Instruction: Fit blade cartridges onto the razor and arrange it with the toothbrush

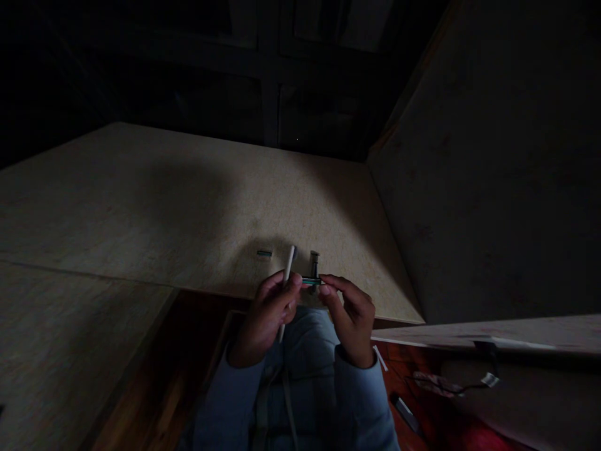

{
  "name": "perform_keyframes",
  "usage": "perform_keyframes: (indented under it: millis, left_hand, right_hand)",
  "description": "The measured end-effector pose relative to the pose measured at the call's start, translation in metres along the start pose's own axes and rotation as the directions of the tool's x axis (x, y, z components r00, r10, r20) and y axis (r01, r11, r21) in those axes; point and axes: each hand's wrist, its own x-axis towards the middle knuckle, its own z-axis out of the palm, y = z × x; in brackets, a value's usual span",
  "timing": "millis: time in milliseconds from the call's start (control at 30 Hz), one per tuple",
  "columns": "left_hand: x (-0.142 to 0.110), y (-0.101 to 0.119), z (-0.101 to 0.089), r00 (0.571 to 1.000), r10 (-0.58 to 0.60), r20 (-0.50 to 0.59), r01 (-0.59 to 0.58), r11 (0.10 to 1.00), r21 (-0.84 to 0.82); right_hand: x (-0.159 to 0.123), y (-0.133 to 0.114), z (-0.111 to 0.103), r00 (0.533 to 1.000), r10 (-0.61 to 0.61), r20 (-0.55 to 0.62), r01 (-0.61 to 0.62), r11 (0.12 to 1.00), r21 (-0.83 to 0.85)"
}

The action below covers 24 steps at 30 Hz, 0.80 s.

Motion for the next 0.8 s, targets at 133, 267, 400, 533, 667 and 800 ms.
perform_keyframes:
  millis: [133,267,400,533,667,800]
  left_hand:
    - [-0.001,0.002,-0.002,1.000,0.027,-0.007,-0.027,1.000,0.004]
    - [-0.005,0.002,-0.001,0.999,0.036,0.022,-0.036,0.999,-0.002]
    - [-0.008,0.001,0.001,0.997,0.013,0.071,-0.013,1.000,-0.009]
    - [-0.010,0.001,0.001,0.992,-0.002,0.128,0.002,1.000,-0.002]
    - [-0.014,0.002,0.000,0.990,-0.008,0.138,0.008,1.000,0.000]
    - [-0.017,0.002,-0.002,0.986,-0.027,0.164,0.026,1.000,0.007]
  right_hand:
    - [-0.003,0.002,0.002,0.999,0.034,0.042,-0.039,0.993,0.116]
    - [-0.003,0.000,0.004,0.996,0.055,0.071,-0.067,0.981,0.180]
    - [-0.001,-0.004,0.004,0.989,0.031,0.145,-0.071,0.958,0.277]
    - [0.000,-0.008,0.002,0.974,0.058,0.221,-0.134,0.929,0.345]
    - [-0.003,-0.012,0.000,0.946,0.134,0.295,-0.246,0.891,0.382]
    - [-0.004,-0.016,-0.001,0.922,0.160,0.354,-0.312,0.848,0.429]
